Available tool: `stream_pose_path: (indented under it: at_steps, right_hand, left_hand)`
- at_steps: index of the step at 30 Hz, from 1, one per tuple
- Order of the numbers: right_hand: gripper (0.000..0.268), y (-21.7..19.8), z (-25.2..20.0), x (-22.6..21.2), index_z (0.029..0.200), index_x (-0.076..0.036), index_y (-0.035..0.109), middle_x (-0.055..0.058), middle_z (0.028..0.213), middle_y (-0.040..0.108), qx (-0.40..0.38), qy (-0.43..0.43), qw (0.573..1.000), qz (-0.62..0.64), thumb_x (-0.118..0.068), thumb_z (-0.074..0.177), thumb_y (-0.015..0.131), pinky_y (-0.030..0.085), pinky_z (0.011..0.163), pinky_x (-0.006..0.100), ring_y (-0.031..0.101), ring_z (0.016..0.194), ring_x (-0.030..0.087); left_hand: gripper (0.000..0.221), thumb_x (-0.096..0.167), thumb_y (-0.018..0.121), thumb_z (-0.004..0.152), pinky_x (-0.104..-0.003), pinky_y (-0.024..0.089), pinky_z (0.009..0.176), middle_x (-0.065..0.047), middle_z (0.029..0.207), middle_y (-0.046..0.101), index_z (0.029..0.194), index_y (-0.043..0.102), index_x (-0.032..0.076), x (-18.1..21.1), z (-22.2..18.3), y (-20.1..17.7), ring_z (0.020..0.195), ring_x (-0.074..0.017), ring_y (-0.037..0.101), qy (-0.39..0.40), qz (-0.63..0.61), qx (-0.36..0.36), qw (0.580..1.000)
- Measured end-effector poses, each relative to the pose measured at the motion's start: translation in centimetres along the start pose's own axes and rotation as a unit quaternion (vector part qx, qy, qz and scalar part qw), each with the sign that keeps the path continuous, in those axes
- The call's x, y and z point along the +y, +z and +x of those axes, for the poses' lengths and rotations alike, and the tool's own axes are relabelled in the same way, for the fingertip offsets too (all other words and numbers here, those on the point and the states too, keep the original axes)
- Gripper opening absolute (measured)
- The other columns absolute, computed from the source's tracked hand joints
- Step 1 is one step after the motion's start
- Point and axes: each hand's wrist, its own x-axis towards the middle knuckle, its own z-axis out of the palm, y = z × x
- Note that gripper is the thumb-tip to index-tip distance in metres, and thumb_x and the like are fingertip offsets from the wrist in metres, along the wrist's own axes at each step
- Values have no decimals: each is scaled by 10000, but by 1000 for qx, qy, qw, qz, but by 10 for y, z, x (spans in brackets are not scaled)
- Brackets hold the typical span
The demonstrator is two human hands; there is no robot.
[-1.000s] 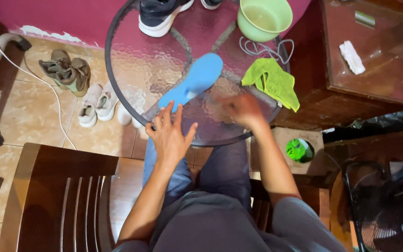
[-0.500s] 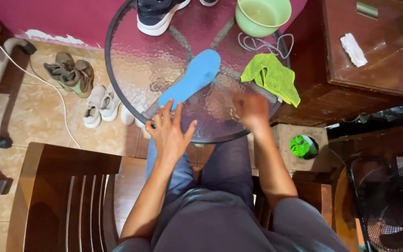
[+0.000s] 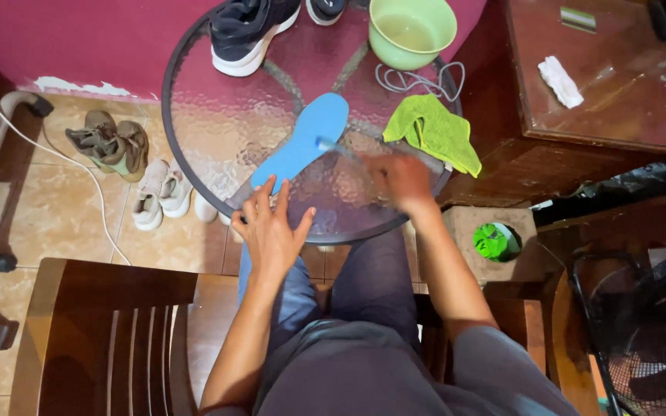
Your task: Cleaning a shoe insole using a toothbrush and a cloth at a glass table
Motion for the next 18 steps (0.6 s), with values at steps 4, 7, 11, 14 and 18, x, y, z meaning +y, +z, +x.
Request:
stream_pose_path:
  at_steps: [4, 7, 11, 14, 18]
  right_hand:
    - [220, 26, 23, 49, 713, -242, 707, 102, 613, 632, 194, -7, 978, -75, -328, 915, 690, 557, 552, 559, 673, 630, 408]
    - [151, -5, 17, 23, 819, -290, 775, 56, 717, 711, 165, -2, 986, -24, -365, 927, 700, 589, 632, 535, 709, 732, 366]
    - [125, 15, 20, 46, 960, -315, 804, 87, 821, 751, 58, -8, 998, 13, -284, 896, 701, 594, 713, 564, 715, 807, 401]
    - [113, 16, 18, 64, 954, -383, 787, 52, 781, 736, 105, 49, 993, -18, -341, 918, 689, 608, 710, 556, 715, 776, 376]
    - [247, -28, 3, 10, 1093, -408, 791, 40, 907, 781, -5, 86, 996, -1, -338, 880, 688, 611, 824, 541, 733, 911, 368]
  left_hand:
    - [613, 514, 744, 903, -576, 223, 967, -91, 1439, 529, 1328, 672, 78, 1, -1, -2, 1225, -309, 457, -3, -5, -9, 1000]
    - [613, 538, 724, 909, -569, 225, 970, -75, 1432, 534, 1338, 666, 104, -1, 0, -2, 1223, -295, 462, -6, 5, -9, 1000]
    - [622, 548, 724, 904, -577, 235, 966, -76, 1425, 531, 1342, 663, 110, 0, 0, -1, 1219, -307, 465, -6, 4, -13, 1000]
    - [624, 551, 723, 898, -581, 243, 965, -74, 1423, 537, 1345, 665, 120, 0, -1, -1, 1213, -311, 471, -3, 7, -14, 1000]
    - [591, 547, 723, 918, -555, 231, 968, -60, 1410, 543, 1324, 678, 119, 1, 1, -2, 1195, -287, 465, -8, 4, -6, 1000]
